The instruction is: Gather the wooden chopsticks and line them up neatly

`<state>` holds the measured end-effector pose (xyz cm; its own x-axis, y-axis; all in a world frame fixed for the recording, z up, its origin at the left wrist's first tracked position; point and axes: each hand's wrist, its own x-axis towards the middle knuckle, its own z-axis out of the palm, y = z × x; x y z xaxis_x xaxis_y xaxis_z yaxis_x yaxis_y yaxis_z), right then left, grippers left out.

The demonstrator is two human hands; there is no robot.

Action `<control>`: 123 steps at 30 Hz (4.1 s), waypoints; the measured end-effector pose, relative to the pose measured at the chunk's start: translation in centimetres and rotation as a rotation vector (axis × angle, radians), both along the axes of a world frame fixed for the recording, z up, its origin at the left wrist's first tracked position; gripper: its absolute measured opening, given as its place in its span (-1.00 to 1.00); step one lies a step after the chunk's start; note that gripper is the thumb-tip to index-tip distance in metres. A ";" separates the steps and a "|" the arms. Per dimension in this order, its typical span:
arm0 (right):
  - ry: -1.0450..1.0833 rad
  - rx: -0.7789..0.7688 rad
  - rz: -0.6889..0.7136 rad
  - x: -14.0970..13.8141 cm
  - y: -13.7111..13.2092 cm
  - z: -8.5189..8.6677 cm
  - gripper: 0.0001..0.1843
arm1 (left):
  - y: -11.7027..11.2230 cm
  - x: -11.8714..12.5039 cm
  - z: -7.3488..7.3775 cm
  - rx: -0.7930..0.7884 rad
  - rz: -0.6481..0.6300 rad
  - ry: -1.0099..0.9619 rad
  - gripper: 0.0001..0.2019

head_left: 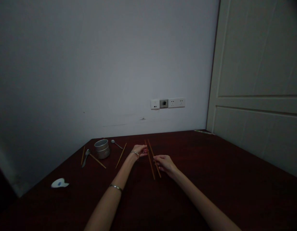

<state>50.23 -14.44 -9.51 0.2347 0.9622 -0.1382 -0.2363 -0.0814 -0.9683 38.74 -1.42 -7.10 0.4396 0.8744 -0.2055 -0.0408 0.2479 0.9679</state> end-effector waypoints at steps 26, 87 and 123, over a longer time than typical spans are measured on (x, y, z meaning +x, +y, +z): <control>-0.043 0.017 0.005 -1.2 0.1 -0.4 -0.83 | -1.3 0.4 -1.2 -0.017 0.048 -0.013 -0.87; -1.308 -0.200 -0.205 -3.8 2.4 0.6 -0.63 | 0.4 -0.6 -2.0 0.187 0.030 0.331 -0.78; -1.432 -0.204 -0.103 -4.4 2.0 1.0 -0.74 | -0.4 -0.3 -2.5 0.194 -0.009 0.366 -0.83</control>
